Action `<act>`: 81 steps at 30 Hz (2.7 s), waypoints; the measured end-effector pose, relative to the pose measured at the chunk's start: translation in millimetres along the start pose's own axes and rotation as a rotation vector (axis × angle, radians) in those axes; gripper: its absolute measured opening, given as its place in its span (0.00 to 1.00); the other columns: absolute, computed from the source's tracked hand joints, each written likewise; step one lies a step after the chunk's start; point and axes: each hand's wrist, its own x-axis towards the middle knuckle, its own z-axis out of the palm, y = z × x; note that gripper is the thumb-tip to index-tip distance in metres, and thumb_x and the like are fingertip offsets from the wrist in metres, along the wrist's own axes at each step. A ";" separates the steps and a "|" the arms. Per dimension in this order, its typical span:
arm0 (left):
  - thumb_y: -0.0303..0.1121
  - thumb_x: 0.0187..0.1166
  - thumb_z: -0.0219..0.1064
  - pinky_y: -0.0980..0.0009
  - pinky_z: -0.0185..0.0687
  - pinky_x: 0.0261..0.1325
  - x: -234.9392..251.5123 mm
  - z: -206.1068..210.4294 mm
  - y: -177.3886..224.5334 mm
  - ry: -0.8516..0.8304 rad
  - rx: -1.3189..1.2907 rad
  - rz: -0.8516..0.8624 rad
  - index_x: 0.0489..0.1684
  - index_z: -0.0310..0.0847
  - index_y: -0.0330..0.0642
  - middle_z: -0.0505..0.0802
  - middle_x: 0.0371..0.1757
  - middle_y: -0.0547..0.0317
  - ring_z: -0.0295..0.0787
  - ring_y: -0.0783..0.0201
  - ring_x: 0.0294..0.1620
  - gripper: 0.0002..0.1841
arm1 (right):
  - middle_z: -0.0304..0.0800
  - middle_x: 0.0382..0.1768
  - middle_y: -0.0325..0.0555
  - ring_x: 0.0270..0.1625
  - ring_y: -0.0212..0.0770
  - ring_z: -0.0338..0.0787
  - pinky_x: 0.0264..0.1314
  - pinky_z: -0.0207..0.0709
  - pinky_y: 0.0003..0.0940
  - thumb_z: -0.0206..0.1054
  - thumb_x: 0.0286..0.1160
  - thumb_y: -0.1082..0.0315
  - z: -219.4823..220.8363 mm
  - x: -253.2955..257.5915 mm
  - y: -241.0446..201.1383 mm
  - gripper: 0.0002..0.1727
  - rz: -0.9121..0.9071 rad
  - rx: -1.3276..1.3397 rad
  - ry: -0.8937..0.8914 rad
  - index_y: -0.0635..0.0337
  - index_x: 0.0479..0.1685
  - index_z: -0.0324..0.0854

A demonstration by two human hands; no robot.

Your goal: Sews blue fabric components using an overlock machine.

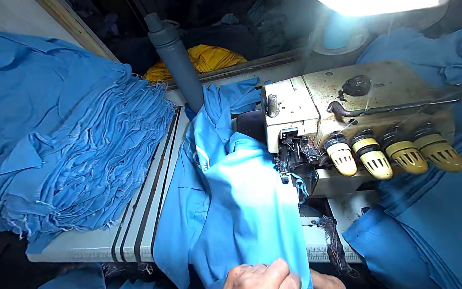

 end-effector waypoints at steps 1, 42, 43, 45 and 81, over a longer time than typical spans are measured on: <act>0.25 0.79 0.64 0.67 0.73 0.18 7.1 -0.8 -1.8 0.007 0.051 -0.004 0.39 0.92 0.38 0.91 0.30 0.51 0.83 0.58 0.20 0.08 | 0.96 0.50 0.23 0.50 0.18 0.92 0.56 0.87 0.24 0.70 0.71 0.78 0.5 5.5 -4.7 0.17 -0.001 0.010 0.023 0.56 0.58 0.87; 0.34 0.69 0.72 0.54 0.81 0.63 108.9 -66.4 -149.9 0.213 -0.003 -0.237 0.32 0.90 0.43 0.92 0.57 0.56 0.87 0.58 0.62 0.05 | 0.93 0.26 0.29 0.31 0.22 0.91 0.39 0.86 0.23 0.59 0.78 0.81 15.2 81.4 -40.4 0.13 0.055 -0.069 0.348 0.57 0.33 0.87; 0.38 0.68 0.71 0.66 0.85 0.56 104.9 -68.6 -143.8 0.202 -0.053 -0.186 0.27 0.89 0.48 0.94 0.47 0.65 0.89 0.70 0.53 0.06 | 0.93 0.26 0.28 0.31 0.22 0.91 0.39 0.86 0.23 0.59 0.78 0.81 14.7 81.1 -40.2 0.12 0.056 -0.072 0.343 0.57 0.34 0.87; 0.43 0.72 0.67 0.78 0.73 0.37 96.0 -67.9 -130.8 0.223 -0.074 -0.142 0.13 0.80 0.51 0.83 0.21 0.76 0.79 0.81 0.29 0.15 | 0.93 0.26 0.28 0.32 0.21 0.91 0.40 0.86 0.23 0.60 0.79 0.80 14.1 80.8 -39.6 0.12 0.055 -0.077 0.336 0.57 0.34 0.87; 0.36 0.64 0.66 0.63 0.71 0.28 123.2 -96.0 -98.6 -0.342 0.376 -0.255 0.24 0.81 0.54 0.78 0.15 0.71 0.79 0.68 0.21 0.02 | 0.93 0.29 0.26 0.35 0.22 0.91 0.41 0.86 0.25 0.60 0.82 0.74 5.0 79.8 -34.0 0.11 0.065 -0.063 0.297 0.55 0.34 0.87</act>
